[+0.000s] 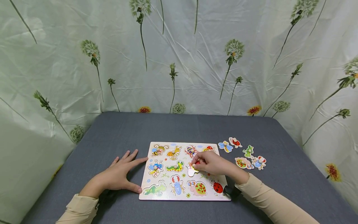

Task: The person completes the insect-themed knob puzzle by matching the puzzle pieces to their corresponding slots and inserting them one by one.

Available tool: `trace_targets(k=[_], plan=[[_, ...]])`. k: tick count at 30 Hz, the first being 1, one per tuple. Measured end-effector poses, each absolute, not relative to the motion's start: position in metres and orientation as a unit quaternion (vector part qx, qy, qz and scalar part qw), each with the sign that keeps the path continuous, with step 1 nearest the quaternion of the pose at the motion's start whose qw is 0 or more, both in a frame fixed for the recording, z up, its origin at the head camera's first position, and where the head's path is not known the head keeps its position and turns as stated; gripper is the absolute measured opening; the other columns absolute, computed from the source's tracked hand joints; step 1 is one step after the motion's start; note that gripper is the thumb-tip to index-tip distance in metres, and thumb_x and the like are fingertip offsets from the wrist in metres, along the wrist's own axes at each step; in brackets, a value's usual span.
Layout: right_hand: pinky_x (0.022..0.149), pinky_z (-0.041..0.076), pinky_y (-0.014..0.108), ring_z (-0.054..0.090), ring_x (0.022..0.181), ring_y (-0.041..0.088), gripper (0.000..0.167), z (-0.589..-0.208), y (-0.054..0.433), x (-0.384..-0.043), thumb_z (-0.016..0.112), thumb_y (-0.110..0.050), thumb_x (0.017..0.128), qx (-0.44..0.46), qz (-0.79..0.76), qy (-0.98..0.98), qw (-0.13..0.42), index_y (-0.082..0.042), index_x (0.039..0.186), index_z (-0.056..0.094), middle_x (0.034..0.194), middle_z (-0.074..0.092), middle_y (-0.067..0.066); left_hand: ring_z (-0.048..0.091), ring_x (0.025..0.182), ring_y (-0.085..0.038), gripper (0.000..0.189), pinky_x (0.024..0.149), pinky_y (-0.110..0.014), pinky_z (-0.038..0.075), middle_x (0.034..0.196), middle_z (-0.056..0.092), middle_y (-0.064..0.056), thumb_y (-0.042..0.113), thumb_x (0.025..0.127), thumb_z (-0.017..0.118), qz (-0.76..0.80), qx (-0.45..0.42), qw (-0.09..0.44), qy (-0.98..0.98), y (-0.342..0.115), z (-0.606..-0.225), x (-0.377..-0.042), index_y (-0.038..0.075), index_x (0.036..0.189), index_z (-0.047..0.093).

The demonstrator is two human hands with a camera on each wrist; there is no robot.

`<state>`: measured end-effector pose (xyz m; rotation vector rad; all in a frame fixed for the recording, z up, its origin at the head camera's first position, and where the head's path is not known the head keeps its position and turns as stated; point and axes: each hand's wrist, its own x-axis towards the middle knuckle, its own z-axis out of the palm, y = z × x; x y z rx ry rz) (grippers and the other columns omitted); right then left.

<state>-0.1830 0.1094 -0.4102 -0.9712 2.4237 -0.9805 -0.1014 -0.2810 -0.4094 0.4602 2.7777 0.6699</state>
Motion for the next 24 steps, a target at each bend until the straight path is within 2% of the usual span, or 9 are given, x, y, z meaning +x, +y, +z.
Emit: trace_targets(k=[24], plan=[[0.057,0.031,0.017,0.038,0.056,0.0,0.004,-0.4092,0.1081,-0.1835,0.076,-0.009,0.098,-0.327,-0.35,0.857,0.19,-0.007,0.102,0.076,0.063,0.044,-0.011,0.009,0.162,-0.061,0.116,0.118,-0.088,0.008,0.178,0.02,-0.026,0.066,0.067,0.095,0.234,0.154,0.128,0.951,-0.2811,-0.4102,-0.102,0.034,0.165,0.044]])
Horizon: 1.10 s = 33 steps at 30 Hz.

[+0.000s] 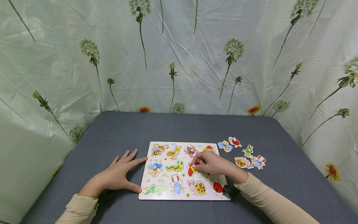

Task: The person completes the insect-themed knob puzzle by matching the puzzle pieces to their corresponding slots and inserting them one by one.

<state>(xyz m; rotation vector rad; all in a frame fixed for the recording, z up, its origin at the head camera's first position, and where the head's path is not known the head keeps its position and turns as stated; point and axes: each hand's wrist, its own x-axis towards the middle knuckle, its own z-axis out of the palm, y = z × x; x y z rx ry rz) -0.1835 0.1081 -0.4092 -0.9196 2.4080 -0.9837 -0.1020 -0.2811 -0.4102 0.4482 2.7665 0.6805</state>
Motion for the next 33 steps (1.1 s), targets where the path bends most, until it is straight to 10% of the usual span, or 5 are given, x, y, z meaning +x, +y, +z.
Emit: trace_targets(k=[33], plan=[[0.056,0.032,0.018,0.039,0.056,0.003,0.005,-0.404,0.1086,-0.186,0.079,-0.014,0.097,-0.311,-0.332,0.868,0.202,-0.011,0.101,0.078,0.06,0.043,-0.011,0.009,0.162,-0.061,0.116,0.118,-0.087,0.008,0.178,0.019,-0.026,0.066,0.067,0.095,0.231,0.152,0.131,0.952,-0.2806,-0.4085,-0.1015,0.035,0.166,0.044]])
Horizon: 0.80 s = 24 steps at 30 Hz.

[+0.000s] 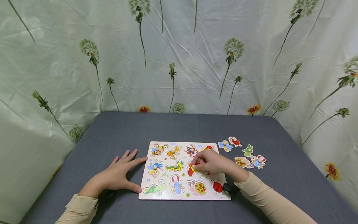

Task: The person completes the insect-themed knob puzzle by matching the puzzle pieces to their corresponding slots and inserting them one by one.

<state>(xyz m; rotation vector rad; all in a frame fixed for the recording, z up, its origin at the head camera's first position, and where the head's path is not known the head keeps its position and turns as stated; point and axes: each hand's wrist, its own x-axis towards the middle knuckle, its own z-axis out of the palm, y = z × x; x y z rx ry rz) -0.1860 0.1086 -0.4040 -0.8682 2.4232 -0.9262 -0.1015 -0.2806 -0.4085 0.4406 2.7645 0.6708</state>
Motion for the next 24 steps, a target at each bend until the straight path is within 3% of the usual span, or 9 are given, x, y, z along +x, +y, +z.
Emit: trace_targets(k=[7,14,24], plan=[[0.054,0.034,0.02,0.04,0.052,0.005,0.012,-0.4,0.121,-0.19,0.076,-0.021,0.1,-0.315,-0.347,0.861,0.196,-0.011,0.105,0.078,0.058,0.044,-0.009,0.009,0.162,-0.061,0.116,0.119,-0.087,0.008,0.178,0.019,-0.026,0.066,0.067,0.095,0.231,0.154,0.134,0.951,-0.281,-0.407,-0.102,0.033,0.166,0.044],[0.059,0.034,0.021,0.036,0.057,0.006,0.016,-0.395,0.13,-0.191,0.073,-0.019,0.102,-0.303,-0.353,0.866,0.185,-0.006,0.111,0.077,0.061,0.044,-0.008,0.01,0.162,-0.062,0.116,0.118,-0.088,0.009,0.177,0.02,-0.027,0.067,0.067,0.095,0.228,0.156,0.128,0.953,-0.281,-0.409,-0.101,0.033,0.166,0.044],[0.058,0.033,0.022,0.041,0.06,0.007,0.019,-0.387,0.143,-0.193,0.076,-0.024,0.101,-0.276,-0.352,0.878,0.169,-0.007,0.111,0.077,0.068,0.049,-0.005,0.009,0.162,-0.062,0.116,0.117,-0.088,0.008,0.178,0.019,-0.027,0.067,0.067,0.094,0.234,0.16,0.128,0.95,-0.282,-0.409,-0.102,0.034,0.166,0.043]])
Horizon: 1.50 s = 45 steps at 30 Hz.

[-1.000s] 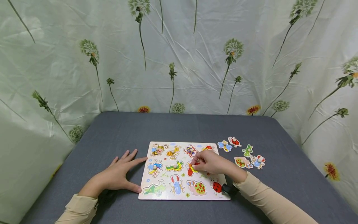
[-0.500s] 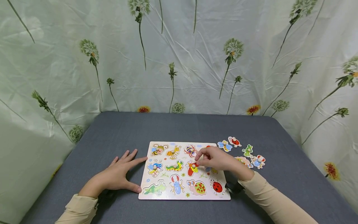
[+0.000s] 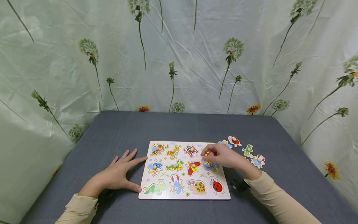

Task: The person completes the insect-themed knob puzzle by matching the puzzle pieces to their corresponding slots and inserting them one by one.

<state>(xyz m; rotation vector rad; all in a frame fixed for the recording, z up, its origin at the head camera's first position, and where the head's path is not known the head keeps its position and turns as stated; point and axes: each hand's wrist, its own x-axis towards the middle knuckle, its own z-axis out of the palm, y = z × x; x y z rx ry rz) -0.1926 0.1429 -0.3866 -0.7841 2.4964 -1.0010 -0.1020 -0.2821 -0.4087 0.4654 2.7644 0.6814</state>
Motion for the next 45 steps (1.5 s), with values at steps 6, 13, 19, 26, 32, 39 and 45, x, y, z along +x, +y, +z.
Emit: trace_targets(k=[6,13,19,26,32,39,45], plan=[[0.058,0.033,0.022,0.039,0.062,0.007,0.021,-0.381,0.152,-0.199,0.073,-0.022,0.103,-0.263,-0.361,0.88,0.16,-0.005,0.115,0.078,0.071,0.05,-0.004,0.009,0.162,-0.061,0.116,0.118,-0.088,0.008,0.178,0.019,-0.027,0.067,0.067,0.094,0.234,0.159,0.127,0.951,-0.282,-0.408,-0.104,0.035,0.166,0.043],[0.056,0.031,0.023,0.035,0.059,0.008,0.024,-0.374,0.162,-0.207,0.073,-0.023,0.103,-0.244,-0.364,0.889,0.138,-0.004,0.117,0.078,0.069,0.044,-0.004,0.008,0.162,-0.061,0.116,0.118,-0.088,0.007,0.178,0.018,-0.026,0.067,0.067,0.094,0.23,0.156,0.13,0.952,-0.282,-0.408,-0.104,0.035,0.166,0.043],[0.057,0.033,0.025,0.037,0.06,0.01,0.023,-0.371,0.174,-0.216,0.072,-0.022,0.104,-0.22,-0.36,0.898,0.122,-0.005,0.118,0.078,0.071,0.043,-0.004,0.008,0.161,-0.062,0.116,0.118,-0.088,0.007,0.178,0.018,-0.027,0.066,0.067,0.095,0.228,0.153,0.129,0.953,-0.282,-0.408,-0.103,0.035,0.166,0.043],[0.057,0.034,0.026,0.039,0.061,0.009,0.027,-0.361,0.194,-0.224,0.07,-0.023,0.106,-0.208,-0.363,0.903,0.099,-0.002,0.122,0.076,0.077,0.048,-0.001,0.009,0.161,-0.062,0.116,0.118,-0.088,0.008,0.177,0.019,-0.027,0.066,0.067,0.095,0.227,0.155,0.128,0.953,-0.282,-0.407,-0.103,0.034,0.166,0.043],[0.058,0.036,0.028,0.038,0.062,0.011,0.032,-0.357,0.207,-0.231,0.067,-0.025,0.108,-0.192,-0.373,0.902,0.101,0.001,0.127,0.073,0.077,0.047,-0.002,0.009,0.161,-0.063,0.116,0.117,-0.089,0.007,0.178,0.019,-0.027,0.066,0.067,0.095,0.229,0.154,0.129,0.953,-0.282,-0.408,-0.102,0.034,0.166,0.043],[0.055,0.036,0.028,0.037,0.057,0.01,0.029,-0.364,0.219,-0.239,0.066,-0.019,0.108,-0.206,-0.353,0.906,0.108,0.002,0.128,0.073,0.071,0.049,0.0,0.008,0.161,-0.062,0.115,0.117,-0.088,0.007,0.178,0.018,-0.027,0.065,0.068,0.095,0.235,0.155,0.133,0.951,-0.282,-0.408,-0.101,0.035,0.166,0.043],[0.051,0.036,0.027,0.037,0.052,0.008,0.027,-0.368,0.227,-0.249,0.065,-0.016,0.108,-0.215,-0.34,0.908,0.118,0.0,0.128,0.074,0.07,0.057,0.007,0.008,0.162,-0.062,0.115,0.117,-0.089,0.007,0.178,0.018,-0.026,0.067,0.067,0.095,0.231,0.153,0.132,0.952,-0.282,-0.408,-0.102,0.036,0.166,0.043]])
